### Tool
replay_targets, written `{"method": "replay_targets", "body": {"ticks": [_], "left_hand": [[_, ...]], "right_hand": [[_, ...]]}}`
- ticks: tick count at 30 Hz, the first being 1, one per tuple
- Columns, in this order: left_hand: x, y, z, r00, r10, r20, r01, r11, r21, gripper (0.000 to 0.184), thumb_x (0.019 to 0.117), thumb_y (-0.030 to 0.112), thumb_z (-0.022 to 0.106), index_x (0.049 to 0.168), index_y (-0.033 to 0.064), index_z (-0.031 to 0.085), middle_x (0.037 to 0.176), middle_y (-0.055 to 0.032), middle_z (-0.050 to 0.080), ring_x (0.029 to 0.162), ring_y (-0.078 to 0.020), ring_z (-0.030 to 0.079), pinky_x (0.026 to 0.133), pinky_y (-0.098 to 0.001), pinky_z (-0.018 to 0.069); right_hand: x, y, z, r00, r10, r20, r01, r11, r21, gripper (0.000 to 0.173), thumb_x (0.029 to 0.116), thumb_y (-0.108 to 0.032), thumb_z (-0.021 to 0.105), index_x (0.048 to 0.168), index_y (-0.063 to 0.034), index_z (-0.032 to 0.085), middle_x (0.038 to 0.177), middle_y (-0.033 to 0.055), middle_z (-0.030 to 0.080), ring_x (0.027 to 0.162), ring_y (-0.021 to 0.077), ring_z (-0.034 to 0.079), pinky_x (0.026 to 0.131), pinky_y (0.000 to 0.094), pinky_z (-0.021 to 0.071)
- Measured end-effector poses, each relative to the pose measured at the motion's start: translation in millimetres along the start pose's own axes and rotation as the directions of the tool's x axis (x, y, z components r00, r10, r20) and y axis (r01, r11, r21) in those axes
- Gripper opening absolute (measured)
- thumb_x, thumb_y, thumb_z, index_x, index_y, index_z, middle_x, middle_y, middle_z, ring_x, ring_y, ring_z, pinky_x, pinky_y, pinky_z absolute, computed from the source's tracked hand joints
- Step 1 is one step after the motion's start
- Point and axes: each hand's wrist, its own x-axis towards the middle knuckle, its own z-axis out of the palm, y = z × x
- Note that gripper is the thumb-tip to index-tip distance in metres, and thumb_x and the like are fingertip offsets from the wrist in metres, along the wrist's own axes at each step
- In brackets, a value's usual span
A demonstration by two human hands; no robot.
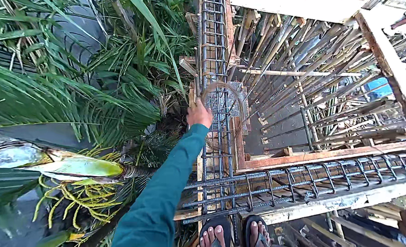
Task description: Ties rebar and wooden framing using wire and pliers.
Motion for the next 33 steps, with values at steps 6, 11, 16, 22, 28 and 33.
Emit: {"method": "replay_targets", "body": {"ticks": [6,11,16,22,28,33], "left_hand": [[-86,-12,-35,0.967,0.233,-0.104,-0.248,0.952,-0.18,0.065,0.0966,0.032,0.065,0.15,0.001,0.046,0.157,-0.0336,0.035,0.14,-0.0557,0.039,0.109,-0.0727,0.0356],[-217,10,-66,0.739,0.436,0.513,0.17,0.617,-0.769,0.076,0.0972,0.075,0.042,0.151,0.022,0.049,0.15,-0.0022,0.054,0.126,-0.0232,0.061,0.096,-0.0482,0.0574],[-249,3,-69,0.676,0.383,0.63,0.572,0.266,-0.776,0.05,0.1083,0.051,0.04,0.133,0.013,0.06,0.119,-0.012,0.071,0.102,-0.0305,0.074,0.086,-0.0496,0.0637],[-215,-70,-93,0.871,0.082,0.485,0.451,0.258,-0.854,0.049,0.1136,0.035,0.026,0.091,0.0242,0.068,0.069,0.01,0.065,0.058,-0.0048,0.064,0.056,-0.0264,0.0597],[-213,-136,-118,0.944,-0.045,0.327,0.326,0.281,-0.903,0.05,0.1126,0.033,0.026,0.087,0.024,0.069,0.094,0.0033,0.076,0.086,-0.0191,0.076,0.076,-0.0426,0.066],[-246,-103,-75,0.833,0.086,0.546,0.479,0.379,-0.791,0.028,0.1082,0.025,0.037,0.12,0.0086,0.057,0.118,-0.0131,0.071,0.103,-0.036,0.073,0.085,-0.0532,0.0632]], "right_hand": [[-11,-8,31,0.965,-0.257,0.043,0.261,0.954,-0.15,0.022,0.1038,-0.021,0.048,0.1,-0.0256,0.069,0.063,-0.0142,0.057,0.045,-0.0018,0.045,0.042,0.0158,0.0403],[-39,-28,107,0.719,-0.406,0.564,0.657,0.662,-0.362,0.024,0.1071,-0.026,0.05,0.107,-0.0139,0.071,0.096,-0.0051,0.069,0.087,0.0028,0.063,0.079,0.0231,0.0556],[-74,1,167,0.428,-0.286,0.857,0.847,0.458,-0.27,0.02,0.1051,-0.018,0.05,0.104,-0.0121,0.069,0.087,0.0073,0.066,0.083,0.0277,0.065,0.07,0.0444,0.0535],[-78,27,174,0.323,-0.02,0.946,0.886,0.358,-0.295,0.01,0.0917,-0.009,0.065,0.1,-0.0129,0.069,0.087,0.0085,0.069,0.086,0.0306,0.069,0.071,0.048,0.0539],[-57,30,170,0.34,0.103,0.935,0.884,0.305,-0.355,0.02,0.0899,-0.002,0.065,0.105,-0.0135,0.071,0.094,0.0114,0.07,0.093,0.0345,0.07,0.088,0.0604,0.0521],[-67,41,187,0.262,-0.01,0.965,0.953,0.158,-0.258,0.011,0.0841,-0.003,0.072,0.09,-0.0128,0.074,0.089,0.0097,0.068,0.088,0.0329,0.069,0.095,0.0659,0.0509]]}}
